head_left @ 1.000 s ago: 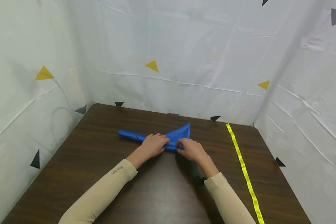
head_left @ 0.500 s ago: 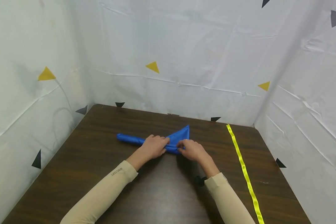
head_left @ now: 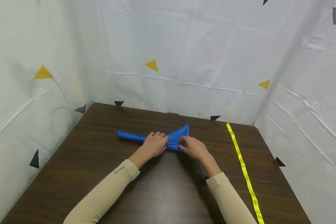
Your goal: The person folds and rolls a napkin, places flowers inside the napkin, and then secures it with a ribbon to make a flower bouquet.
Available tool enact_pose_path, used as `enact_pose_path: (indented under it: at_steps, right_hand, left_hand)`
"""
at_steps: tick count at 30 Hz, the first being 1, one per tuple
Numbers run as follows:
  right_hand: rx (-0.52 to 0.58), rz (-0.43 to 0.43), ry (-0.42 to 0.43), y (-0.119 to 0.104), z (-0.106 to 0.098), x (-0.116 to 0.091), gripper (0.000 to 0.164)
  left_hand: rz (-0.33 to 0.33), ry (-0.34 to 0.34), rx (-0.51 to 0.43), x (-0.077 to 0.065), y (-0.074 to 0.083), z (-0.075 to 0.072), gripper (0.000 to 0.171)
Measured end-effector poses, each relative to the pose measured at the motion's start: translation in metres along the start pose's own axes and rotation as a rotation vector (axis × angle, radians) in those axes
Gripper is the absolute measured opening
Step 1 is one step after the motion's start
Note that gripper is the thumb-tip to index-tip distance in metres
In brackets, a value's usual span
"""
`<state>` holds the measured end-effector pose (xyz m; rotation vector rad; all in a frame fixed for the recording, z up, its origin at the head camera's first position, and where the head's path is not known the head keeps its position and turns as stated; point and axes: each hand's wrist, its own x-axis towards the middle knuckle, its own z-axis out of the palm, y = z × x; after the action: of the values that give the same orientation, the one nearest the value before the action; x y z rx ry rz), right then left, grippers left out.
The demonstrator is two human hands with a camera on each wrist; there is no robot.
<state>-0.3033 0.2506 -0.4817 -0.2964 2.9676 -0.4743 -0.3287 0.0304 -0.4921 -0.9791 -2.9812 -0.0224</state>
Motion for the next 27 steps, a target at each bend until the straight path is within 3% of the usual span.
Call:
enact_pose_path:
  at_steps: [9, 20, 27]
  right_hand:
    - [-0.041, -0.067, 0.051, 0.000, 0.006, -0.004, 0.030]
    - [-0.080, -0.042, 0.034, -0.007, 0.008, -0.005, 0.030]
    - [-0.087, -0.066, 0.016, -0.009, 0.004, -0.008, 0.025]
  left_hand:
    - [-0.010, 0.019, 0.006, 0.000, 0.000, -0.003, 0.032]
    - [-0.001, 0.021, 0.003, -0.003, 0.000, 0.000, 0.046]
    - [0.007, 0.024, -0.030, -0.011, 0.002, -0.004, 0.036]
